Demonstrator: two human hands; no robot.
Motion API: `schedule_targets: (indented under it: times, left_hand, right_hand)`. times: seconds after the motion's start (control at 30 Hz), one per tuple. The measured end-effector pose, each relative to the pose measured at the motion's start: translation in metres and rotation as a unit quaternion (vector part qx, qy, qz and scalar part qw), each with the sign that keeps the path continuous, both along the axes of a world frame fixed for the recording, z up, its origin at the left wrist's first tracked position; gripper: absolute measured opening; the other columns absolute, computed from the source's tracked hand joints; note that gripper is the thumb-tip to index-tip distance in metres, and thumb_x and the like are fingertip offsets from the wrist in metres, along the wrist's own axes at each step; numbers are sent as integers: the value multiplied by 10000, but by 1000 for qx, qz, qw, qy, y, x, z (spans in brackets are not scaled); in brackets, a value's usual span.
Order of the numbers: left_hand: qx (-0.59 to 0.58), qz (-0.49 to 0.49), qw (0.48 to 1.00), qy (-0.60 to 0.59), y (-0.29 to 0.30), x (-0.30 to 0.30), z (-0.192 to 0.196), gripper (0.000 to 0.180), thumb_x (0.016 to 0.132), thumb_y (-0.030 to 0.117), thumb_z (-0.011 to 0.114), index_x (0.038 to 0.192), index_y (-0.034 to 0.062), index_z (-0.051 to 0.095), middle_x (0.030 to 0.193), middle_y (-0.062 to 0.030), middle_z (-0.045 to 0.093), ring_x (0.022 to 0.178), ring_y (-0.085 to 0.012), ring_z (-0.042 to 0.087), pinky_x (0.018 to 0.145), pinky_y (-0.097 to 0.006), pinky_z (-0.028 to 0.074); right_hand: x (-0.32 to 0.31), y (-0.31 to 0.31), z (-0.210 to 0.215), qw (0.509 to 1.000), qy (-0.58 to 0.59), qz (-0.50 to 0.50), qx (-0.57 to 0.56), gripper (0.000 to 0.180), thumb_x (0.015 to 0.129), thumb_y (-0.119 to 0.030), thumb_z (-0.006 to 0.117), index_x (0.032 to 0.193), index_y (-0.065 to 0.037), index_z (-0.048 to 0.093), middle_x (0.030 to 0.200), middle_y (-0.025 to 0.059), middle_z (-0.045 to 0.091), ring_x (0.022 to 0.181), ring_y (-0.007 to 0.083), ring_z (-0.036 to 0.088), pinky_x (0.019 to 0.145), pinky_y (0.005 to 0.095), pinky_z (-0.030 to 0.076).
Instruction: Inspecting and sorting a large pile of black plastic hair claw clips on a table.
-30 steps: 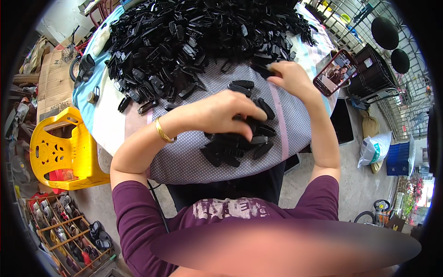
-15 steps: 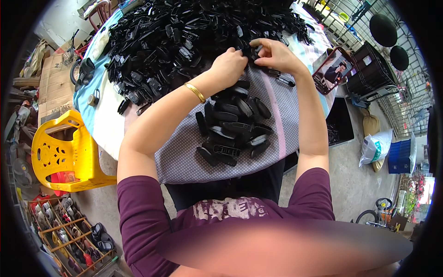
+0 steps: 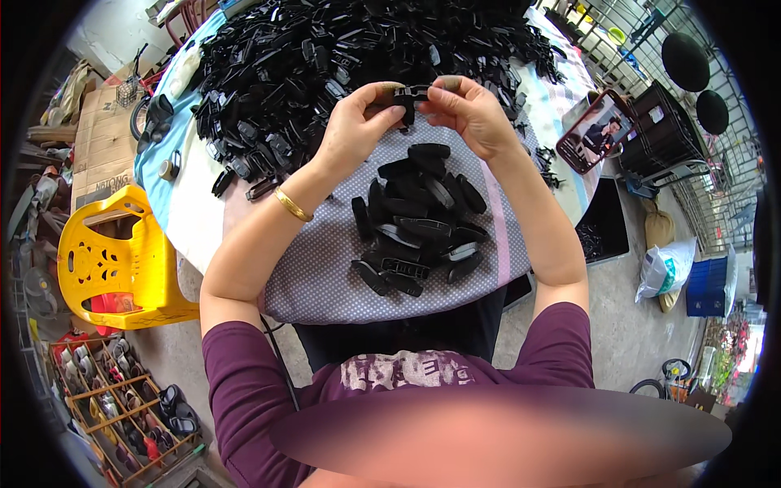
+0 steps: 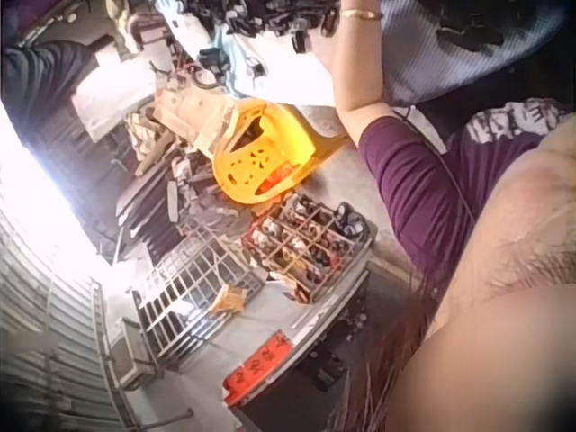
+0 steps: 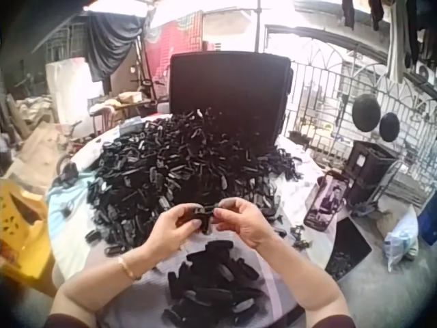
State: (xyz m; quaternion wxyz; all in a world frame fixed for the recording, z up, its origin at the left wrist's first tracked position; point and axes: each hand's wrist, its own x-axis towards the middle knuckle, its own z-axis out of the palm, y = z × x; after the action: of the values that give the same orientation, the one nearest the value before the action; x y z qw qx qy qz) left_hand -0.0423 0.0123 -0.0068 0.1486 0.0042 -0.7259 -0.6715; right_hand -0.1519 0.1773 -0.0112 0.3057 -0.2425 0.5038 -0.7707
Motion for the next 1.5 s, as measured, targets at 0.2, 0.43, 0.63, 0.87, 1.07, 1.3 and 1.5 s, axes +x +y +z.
schedule_targets:
  times: [0.2,0.43,0.63,0.87,1.07,1.3,1.5]
  left_hand:
    - [7,7,1000,5,-7,5,2,287,844,25,594,1125,-28,571,979,-73,637,888,-125,606,817,-245,501]
    - [72,-10,997,-1,-8,4,-2,304,861,5,561,1164,-4,574,992,-75,636,875,-119,611,827,-254,504]
    - [121,-4,993,6,5,6,0,305,876,53,566,1172,-21,563,991,-81,643,886,-117,609,834,-242,496]
    - [133,0,990,47,7,0,4,273,904,95,540,1149,-18,583,1021,-83,644,906,-124,605,848,-241,473]
    - [9,-40,995,90,-4,3,9,220,868,56,582,1075,7,637,941,-16,612,863,-96,573,773,-208,458]
    - [51,-61,995,59,-5,6,12,228,859,53,594,1076,-11,629,931,-44,649,850,-91,591,780,-209,480]
    - [-269,-169,945,80,23,31,40,407,740,83,711,1132,42,609,955,-86,668,822,-152,617,770,-280,498]
  right_hand:
    - [18,-5,4,980,167,-4,113,253,848,-142,642,1022,30,579,868,87,640,762,161,651,626,252,543]
    - [31,-13,-3,976,208,-26,62,220,883,-133,594,1019,34,549,851,91,638,741,158,656,592,228,537]
    - [35,-13,-7,953,272,-85,101,229,860,-116,625,1015,35,551,838,79,652,729,124,646,582,217,530]
    - [39,-16,1,884,418,-165,130,267,837,-133,659,1021,31,558,868,56,641,704,83,608,589,198,496]
    - [33,-6,4,933,332,-12,140,357,837,-123,654,1145,28,557,856,48,663,748,77,617,640,210,493]
    - [36,0,16,852,470,-17,229,285,818,-92,659,1072,25,605,763,77,661,710,95,633,641,224,513]
    - [-24,78,46,740,486,-61,462,346,669,-203,764,909,11,639,753,70,636,693,140,599,612,271,479]
